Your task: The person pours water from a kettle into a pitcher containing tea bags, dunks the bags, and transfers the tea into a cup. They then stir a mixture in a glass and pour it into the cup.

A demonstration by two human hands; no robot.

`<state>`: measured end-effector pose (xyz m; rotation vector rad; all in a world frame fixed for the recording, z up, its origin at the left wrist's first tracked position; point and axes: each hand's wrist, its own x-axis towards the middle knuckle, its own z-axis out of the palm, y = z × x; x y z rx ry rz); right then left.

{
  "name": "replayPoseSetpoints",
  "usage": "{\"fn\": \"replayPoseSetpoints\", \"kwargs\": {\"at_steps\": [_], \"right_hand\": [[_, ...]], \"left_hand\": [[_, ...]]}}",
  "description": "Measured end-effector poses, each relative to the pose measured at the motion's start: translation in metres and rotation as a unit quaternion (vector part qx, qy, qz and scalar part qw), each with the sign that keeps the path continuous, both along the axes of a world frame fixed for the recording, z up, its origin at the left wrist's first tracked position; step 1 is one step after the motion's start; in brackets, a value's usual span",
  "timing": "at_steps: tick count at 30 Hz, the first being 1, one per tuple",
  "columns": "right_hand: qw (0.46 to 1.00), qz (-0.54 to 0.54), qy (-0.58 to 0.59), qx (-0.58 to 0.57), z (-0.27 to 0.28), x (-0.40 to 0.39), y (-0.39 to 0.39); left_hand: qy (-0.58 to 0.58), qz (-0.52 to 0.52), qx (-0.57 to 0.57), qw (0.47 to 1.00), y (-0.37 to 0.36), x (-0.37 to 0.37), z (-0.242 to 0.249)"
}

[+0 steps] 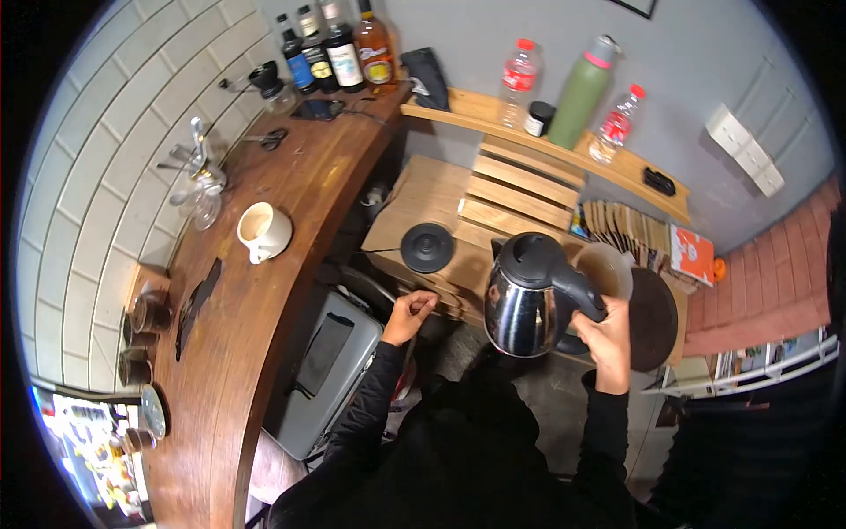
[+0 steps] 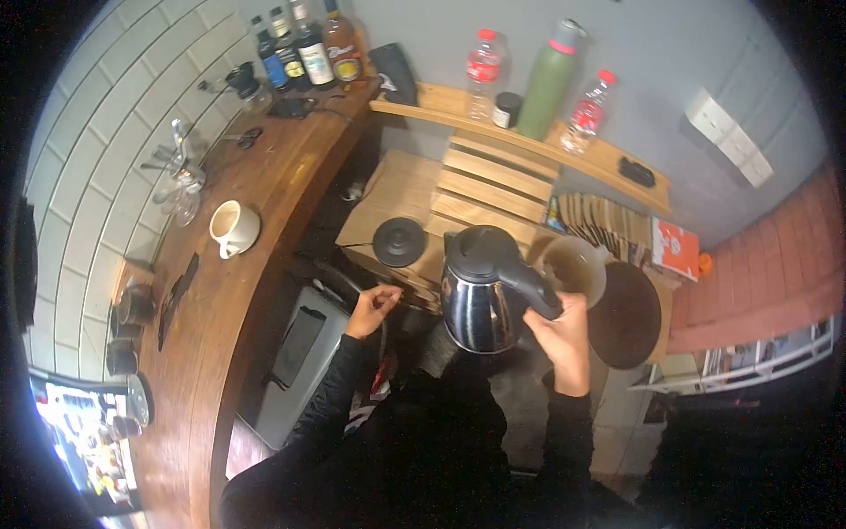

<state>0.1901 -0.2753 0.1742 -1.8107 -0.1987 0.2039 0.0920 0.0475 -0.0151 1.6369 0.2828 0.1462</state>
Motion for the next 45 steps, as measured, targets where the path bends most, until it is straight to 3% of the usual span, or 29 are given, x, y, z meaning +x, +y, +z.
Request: {"fn": "replayPoseSetpoints", "kwargs": {"at_steps": [6,9,12,18,20,22,24,26,32,36,41,45], "right_hand": [[0.989,0.094,-0.049,0.106,-0.077,0.056,0.097],[0.989,0.122,-0.065,0.06,-0.08,0.073,0.145],[0.98,0.142,-0.08,0.111,-0.124,0.096,0.19],[0.972,0.179,-0.113,0.106,-0.183,0.131,0.239],[0.975,0.176,-0.112,0.078,-0.193,0.135,0.245],[0.977,0.175,-0.097,0.077,-0.193,0.136,0.247],[0.978,0.175,-0.093,0.067,-0.201,0.137,0.246],[0.978,0.176,-0.094,0.057,-0.207,0.14,0.241],[0.973,0.203,-0.094,0.06,-0.197,0.139,0.232],[0.978,0.188,-0.088,0.026,-0.198,0.136,0.223],[0.975,0.198,-0.101,0.011,-0.191,0.133,0.222],[0.975,0.182,-0.114,0.051,-0.194,0.129,0.223]], "left_hand": [[0.006,0.098,0.02,0.995,0.023,-0.035,-0.001],[0.019,0.162,0.019,0.986,0.031,-0.049,-0.004],[0.015,0.189,0.036,0.981,0.031,-0.059,-0.002],[0.028,0.181,-0.112,0.977,0.012,-0.04,-0.037],[0.088,0.204,-0.275,0.935,-0.001,-0.023,-0.038],[0.105,0.192,-0.312,0.924,-0.005,-0.01,-0.053],[0.088,0.229,-0.445,0.861,-0.008,0.003,-0.069],[0.091,0.217,-0.465,0.854,-0.007,0.014,-0.083],[0.059,0.251,-0.644,0.721,0.0,0.047,-0.101],[0.049,0.247,-0.654,0.713,0.005,0.06,-0.096],[0.08,0.278,-0.591,0.753,0.006,0.067,-0.091],[0.06,0.317,-0.568,0.758,0.005,0.068,-0.1]]}}
